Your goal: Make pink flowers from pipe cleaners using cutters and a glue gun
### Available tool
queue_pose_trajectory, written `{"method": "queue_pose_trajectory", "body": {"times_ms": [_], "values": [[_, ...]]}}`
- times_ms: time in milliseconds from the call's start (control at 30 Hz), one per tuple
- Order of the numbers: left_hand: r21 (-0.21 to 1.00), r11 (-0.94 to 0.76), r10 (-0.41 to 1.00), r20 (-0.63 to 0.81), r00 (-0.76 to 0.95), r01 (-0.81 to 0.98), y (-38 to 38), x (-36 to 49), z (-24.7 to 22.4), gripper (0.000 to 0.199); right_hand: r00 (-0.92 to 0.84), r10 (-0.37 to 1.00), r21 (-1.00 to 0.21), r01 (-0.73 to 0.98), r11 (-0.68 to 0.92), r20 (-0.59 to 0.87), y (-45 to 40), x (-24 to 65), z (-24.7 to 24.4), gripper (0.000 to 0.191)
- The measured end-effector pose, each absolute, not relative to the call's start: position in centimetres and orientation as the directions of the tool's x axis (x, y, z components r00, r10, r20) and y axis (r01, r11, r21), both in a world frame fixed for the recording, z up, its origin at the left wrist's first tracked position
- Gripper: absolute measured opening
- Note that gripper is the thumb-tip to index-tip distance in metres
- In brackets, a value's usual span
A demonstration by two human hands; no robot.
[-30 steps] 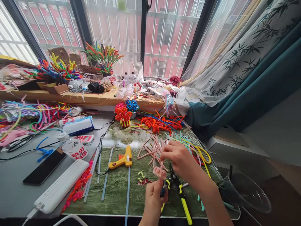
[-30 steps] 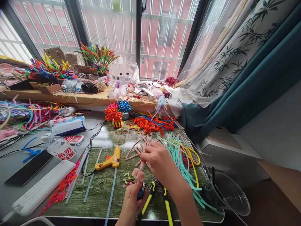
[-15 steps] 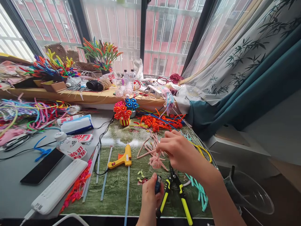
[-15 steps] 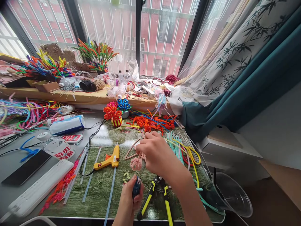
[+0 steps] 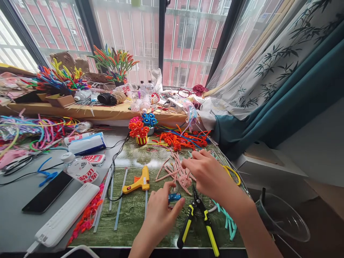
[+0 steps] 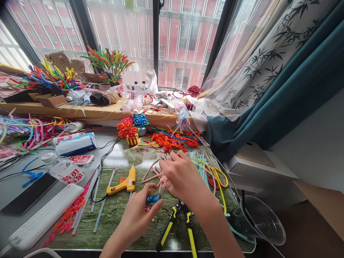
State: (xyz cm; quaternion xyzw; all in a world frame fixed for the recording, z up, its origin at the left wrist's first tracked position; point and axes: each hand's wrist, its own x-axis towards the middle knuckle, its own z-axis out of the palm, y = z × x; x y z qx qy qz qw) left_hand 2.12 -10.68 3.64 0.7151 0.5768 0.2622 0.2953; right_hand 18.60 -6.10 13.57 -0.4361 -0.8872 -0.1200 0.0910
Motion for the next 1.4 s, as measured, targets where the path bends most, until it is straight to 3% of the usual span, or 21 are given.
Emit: {"method": "queue_pose_trajectory", "body": {"times_ms": [133,233,467,567,633,733,800,867,1000,1233,1400], "values": [[0.594,-0.289,0.957,0.202,0.209,0.750,-9.3,2.4,5.0,0.042,-0.632,0.731,0.216,0.775,0.595,0.255,-6.1,18.1,13.2,0.025],[0.527,-0.331,0.935,0.298,0.195,0.783,-8.2,3.2,5.9,0.029,-0.669,0.707,0.253,0.743,0.620,0.230,-6.1,17.7,13.2,0.023],[0.609,-0.339,0.922,0.366,0.125,0.717,-6.7,4.9,5.6,0.011,-0.648,0.726,0.204,0.762,0.615,0.231,-5.5,17.6,13.5,0.020],[0.661,-0.309,0.928,0.367,0.064,0.684,-6.5,5.2,5.2,0.010,-0.665,0.684,0.090,0.734,0.673,0.300,-5.2,18.3,13.4,0.020],[0.692,-0.281,0.930,0.368,0.010,0.665,-6.4,5.3,5.2,0.014,-0.636,0.635,-0.048,0.689,0.723,0.439,-5.6,19.1,13.3,0.019],[0.727,-0.225,0.927,0.365,-0.087,0.648,-6.3,5.1,5.2,0.018,-0.310,0.682,-0.359,0.668,0.652,0.662,-7.4,19.9,12.2,0.015],[0.744,-0.188,0.922,0.358,-0.146,0.642,-6.4,5.0,5.2,0.019,-0.020,0.778,-0.564,0.677,0.473,0.628,-9.2,19.5,10.7,0.005],[0.751,-0.174,0.916,0.361,-0.174,0.637,-6.6,5.1,5.0,0.020,0.085,0.858,-0.701,0.619,0.353,0.506,-10.7,18.2,8.7,0.014],[0.734,-0.226,0.915,0.385,-0.119,0.641,-7.0,5.2,4.2,0.013,0.212,0.860,-0.782,0.554,0.286,0.465,-11.8,14.5,5.3,0.027],[0.704,-0.283,0.901,0.427,-0.070,0.651,-7.6,5.1,3.6,0.022,0.437,0.778,-0.842,0.497,0.209,0.451,-11.0,11.2,5.3,0.017],[0.814,-0.221,0.938,0.329,-0.113,0.537,-7.4,5.2,4.5,0.014,0.589,0.705,-0.915,0.325,0.240,0.395,-11.3,12.1,5.1,0.016]]}}
